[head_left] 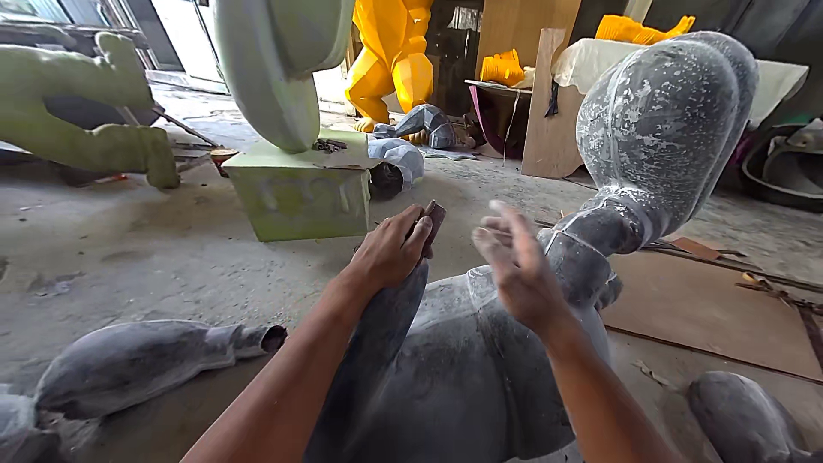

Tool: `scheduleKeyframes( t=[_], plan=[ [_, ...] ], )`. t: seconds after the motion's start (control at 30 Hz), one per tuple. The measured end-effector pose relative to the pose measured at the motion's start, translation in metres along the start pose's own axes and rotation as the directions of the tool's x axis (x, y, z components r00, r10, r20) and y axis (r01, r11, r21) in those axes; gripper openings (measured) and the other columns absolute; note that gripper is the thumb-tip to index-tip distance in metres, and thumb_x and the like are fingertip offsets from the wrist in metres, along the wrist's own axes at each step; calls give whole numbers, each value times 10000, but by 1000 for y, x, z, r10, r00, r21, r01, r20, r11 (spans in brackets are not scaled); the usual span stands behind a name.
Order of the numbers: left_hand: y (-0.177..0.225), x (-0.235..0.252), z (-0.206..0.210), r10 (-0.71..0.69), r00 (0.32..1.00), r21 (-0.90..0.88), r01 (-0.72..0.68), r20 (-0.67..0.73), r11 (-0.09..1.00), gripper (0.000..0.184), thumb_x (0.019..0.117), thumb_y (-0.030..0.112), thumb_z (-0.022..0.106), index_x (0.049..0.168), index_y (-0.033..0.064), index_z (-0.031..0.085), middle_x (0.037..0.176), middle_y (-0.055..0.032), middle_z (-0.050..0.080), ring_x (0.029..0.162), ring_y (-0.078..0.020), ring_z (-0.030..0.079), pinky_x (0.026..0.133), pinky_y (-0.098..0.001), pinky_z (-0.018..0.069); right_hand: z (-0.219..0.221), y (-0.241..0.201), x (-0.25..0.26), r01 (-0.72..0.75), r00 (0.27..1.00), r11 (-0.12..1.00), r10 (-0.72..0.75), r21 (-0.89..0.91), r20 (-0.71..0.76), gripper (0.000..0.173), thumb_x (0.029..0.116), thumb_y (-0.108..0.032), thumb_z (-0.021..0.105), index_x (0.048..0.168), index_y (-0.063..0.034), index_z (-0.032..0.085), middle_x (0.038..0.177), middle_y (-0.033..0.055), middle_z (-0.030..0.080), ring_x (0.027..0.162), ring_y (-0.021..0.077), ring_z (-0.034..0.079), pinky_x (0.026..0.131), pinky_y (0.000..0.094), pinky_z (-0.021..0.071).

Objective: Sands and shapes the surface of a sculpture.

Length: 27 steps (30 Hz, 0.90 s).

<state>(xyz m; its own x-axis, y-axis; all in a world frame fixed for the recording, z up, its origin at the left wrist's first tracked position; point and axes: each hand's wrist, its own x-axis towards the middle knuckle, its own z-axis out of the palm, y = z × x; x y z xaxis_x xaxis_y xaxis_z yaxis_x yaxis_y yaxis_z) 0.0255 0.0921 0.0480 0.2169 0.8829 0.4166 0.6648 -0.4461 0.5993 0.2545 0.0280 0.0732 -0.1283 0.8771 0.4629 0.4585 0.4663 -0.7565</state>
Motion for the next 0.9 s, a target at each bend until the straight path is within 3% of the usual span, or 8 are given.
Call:
scheduleKeyframes(
  t=[0.13,0.23,0.37,0.47,0.57,0.7,0.83,0.9],
  plan=[
    [0,-3,1,33,999,-19,-33,-17,999,498,1105,485,196,1012,227,612,770,79,692,729,-113,674,701,-465,557,39,-14,35,-204,962,959,159,197,221,592,1089,-478,424,1549,-107,452,1466,114,579,1256,219,637,1035,471,549],
    [1,-6,5,65,997,-76,-69,-42,995,508,1109,464,197,981,214,621,767,71,694,734,-114,686,692,-460,572,51,-12,44,-231,971,909,191,346,146,442,1067,-361,559,1396,-71,614,1177,112,730,1021,210,734,885,419,622],
    [6,-7,5,66,997,-74,-68,-32,995,576,1107,491,179,967,214,664,781,58,733,741,-125,716,704,-478,587,46,0,42,-281,958,773,261,568,119,320,976,-237,718,1221,-31,706,1019,107,738,840,169,707,765,320,599],
    [7,-7,3,87,996,8,-87,-23,996,567,1097,523,244,909,193,666,782,1,659,780,-190,674,688,-523,533,39,5,38,-167,986,721,138,672,98,245,973,-172,716,1156,-28,639,1043,111,698,930,190,696,872,374,599],
    [7,-7,3,106,994,48,-105,-12,993,444,1085,481,357,849,209,617,715,15,590,694,-183,618,614,-492,489,35,3,35,-135,984,745,24,653,177,332,1001,-152,676,1263,-67,491,1137,125,664,1042,228,696,957,441,587],
    [12,-10,5,105,994,42,-105,9,994,383,1051,524,465,878,244,661,712,84,660,683,-112,657,645,-471,537,35,4,39,-46,991,811,-34,583,127,363,948,-168,750,1182,-67,493,913,117,686,798,189,707,762,379,617],
    [17,-18,2,179,984,40,-180,13,983,553,1105,479,163,1025,257,663,816,114,713,792,-97,689,732,-477,537,40,1,42,36,997,870,2,492,-77,372,884,-205,824,1096,-79,546,809,54,662,710,135,673,701,322,605],
    [16,-17,2,229,973,34,-230,10,973,558,1087,462,148,1041,254,663,841,106,712,822,-100,689,734,-482,531,42,4,42,11,995,867,39,498,-90,406,878,-224,831,1120,-67,546,797,69,672,702,153,680,691,341,609]
  ],
)
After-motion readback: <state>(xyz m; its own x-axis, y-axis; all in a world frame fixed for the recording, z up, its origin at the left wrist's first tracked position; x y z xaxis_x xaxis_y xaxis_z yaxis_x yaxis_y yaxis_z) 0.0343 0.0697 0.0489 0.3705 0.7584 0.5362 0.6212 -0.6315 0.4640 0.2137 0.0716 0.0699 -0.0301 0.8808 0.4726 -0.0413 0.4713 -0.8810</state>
